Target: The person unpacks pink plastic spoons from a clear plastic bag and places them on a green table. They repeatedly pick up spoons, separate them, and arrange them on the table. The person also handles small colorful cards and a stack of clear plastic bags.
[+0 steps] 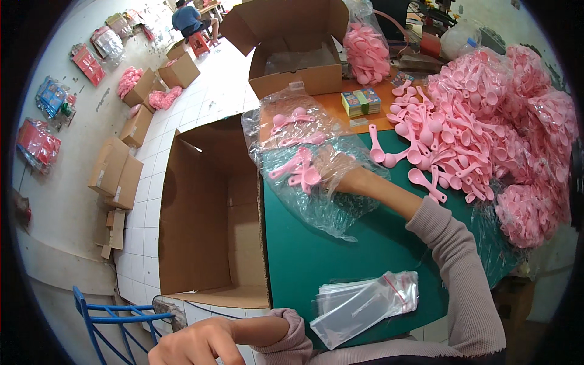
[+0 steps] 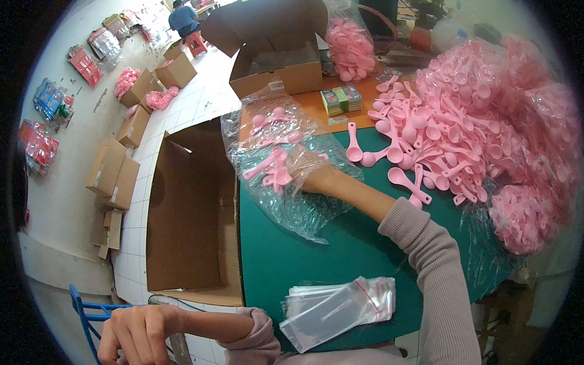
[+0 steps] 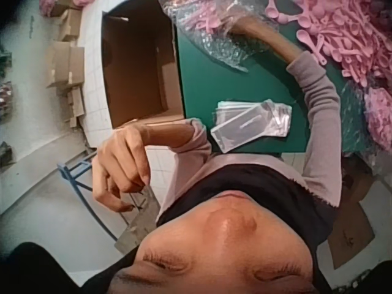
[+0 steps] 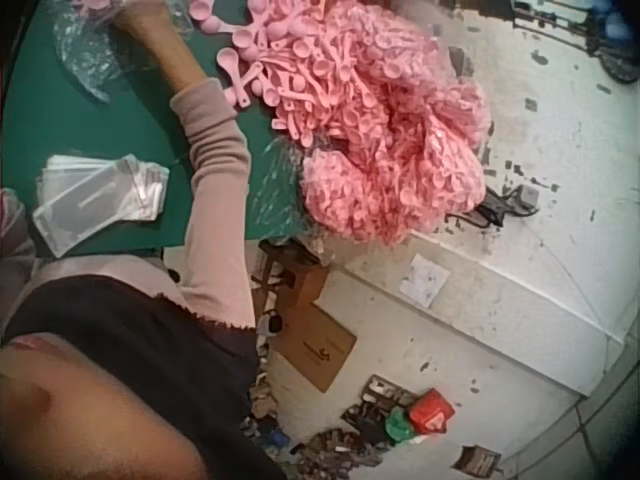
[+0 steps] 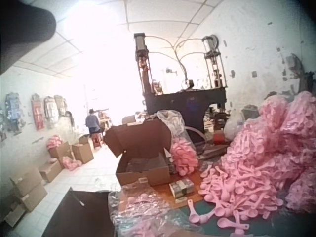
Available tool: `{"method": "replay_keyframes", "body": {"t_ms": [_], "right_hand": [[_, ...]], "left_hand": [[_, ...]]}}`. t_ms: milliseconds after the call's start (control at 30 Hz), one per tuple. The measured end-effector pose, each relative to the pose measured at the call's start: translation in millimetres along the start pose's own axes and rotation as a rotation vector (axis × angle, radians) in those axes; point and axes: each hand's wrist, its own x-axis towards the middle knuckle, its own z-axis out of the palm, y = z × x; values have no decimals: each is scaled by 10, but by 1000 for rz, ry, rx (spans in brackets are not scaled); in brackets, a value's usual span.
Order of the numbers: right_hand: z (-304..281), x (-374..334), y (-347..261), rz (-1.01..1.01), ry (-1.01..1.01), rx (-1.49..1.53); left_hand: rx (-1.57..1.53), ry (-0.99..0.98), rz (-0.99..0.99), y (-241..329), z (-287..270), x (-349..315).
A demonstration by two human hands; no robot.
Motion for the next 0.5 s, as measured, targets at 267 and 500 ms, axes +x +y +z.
{"method": "replay_keyframes", "body": {"t_ms": [267,500], "right_hand": [[-208,-657,-388,187,-94,-66],[-1004,-1019,-747,269,-265,-54]], "left_hand": [[-11,-4,-8,-16,25,20],[-3,-26,-7,-79,75,53]]}}
